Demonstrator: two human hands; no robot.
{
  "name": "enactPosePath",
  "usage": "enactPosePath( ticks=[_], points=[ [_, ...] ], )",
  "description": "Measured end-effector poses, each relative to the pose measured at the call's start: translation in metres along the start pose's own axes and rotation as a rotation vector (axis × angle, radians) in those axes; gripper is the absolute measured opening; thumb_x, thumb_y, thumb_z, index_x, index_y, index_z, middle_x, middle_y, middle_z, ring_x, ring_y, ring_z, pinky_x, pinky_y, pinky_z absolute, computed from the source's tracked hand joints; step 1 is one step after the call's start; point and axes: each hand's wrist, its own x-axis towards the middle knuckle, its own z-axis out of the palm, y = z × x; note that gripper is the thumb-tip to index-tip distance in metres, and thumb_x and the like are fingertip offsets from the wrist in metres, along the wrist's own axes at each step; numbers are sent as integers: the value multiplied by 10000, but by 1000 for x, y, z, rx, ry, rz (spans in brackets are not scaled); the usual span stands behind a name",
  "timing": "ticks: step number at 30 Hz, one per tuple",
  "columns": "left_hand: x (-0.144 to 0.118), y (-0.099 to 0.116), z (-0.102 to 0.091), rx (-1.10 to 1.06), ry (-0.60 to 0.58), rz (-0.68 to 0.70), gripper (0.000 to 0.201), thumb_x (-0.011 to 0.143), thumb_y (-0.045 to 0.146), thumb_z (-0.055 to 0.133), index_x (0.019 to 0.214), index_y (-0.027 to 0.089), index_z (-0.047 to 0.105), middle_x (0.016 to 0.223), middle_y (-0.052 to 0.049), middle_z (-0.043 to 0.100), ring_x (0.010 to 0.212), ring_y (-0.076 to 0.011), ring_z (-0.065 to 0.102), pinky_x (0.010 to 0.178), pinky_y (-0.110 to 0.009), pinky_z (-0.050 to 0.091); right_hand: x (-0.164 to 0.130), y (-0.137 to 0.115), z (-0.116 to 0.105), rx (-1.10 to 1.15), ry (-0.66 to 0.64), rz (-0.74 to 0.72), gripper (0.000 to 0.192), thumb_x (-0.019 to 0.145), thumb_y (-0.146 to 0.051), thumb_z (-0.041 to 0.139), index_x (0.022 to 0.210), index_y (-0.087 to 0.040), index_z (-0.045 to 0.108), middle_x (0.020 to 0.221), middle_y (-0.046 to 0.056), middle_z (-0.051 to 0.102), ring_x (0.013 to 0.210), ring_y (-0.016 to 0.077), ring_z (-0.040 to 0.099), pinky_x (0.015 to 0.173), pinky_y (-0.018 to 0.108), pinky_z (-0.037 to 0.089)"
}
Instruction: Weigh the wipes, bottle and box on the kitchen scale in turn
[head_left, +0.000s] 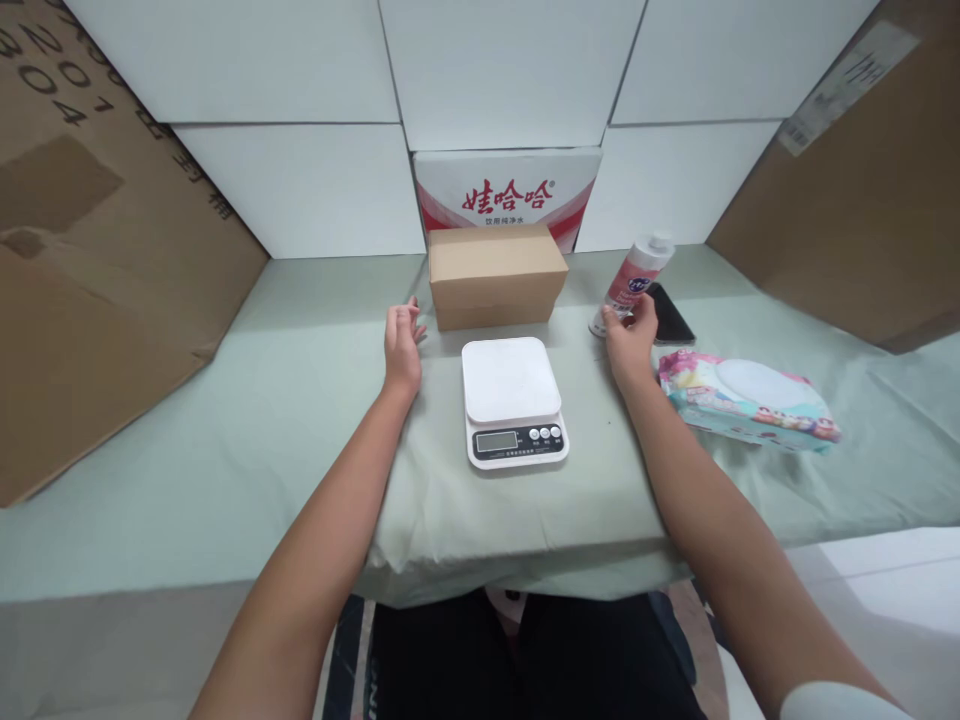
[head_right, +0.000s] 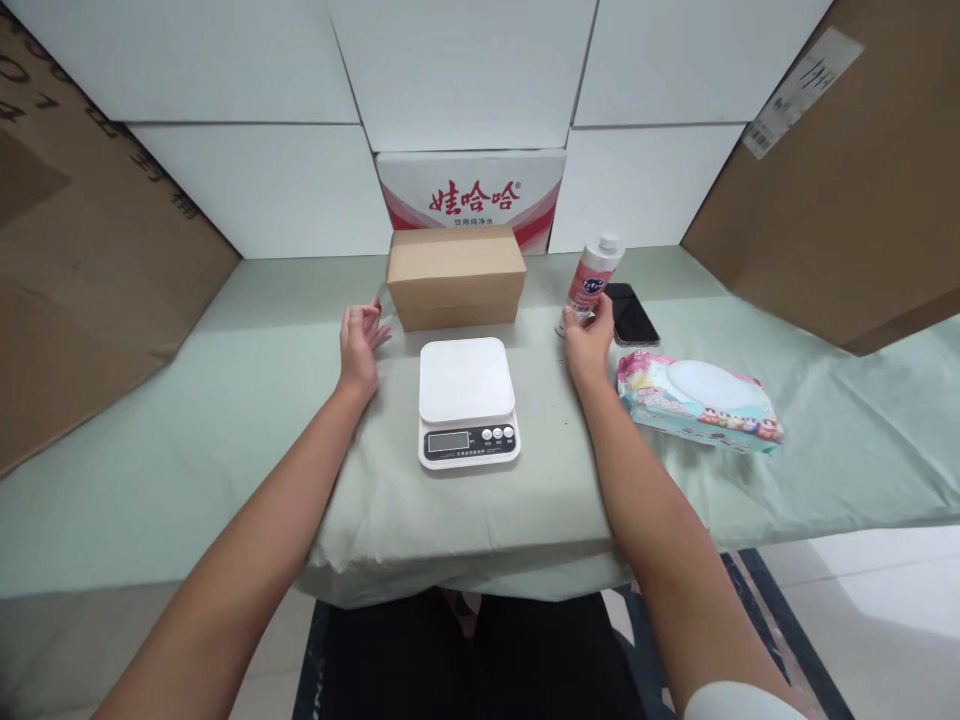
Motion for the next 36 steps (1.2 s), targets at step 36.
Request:
enactPosePath(
  ticks=[36],
  points=[
    [-16, 18, 2, -16, -132, 243, 693, 936, 760, 553, 1312, 213, 755, 1431, -146, 737, 1394, -320, 667, 1069, -423, 598, -38, -35, 27, 73, -506, -77, 1151, 776, -667, 796, 1710, -479, 150, 1404, 75, 512, 1118, 264, 616, 940, 463, 633]
  ],
)
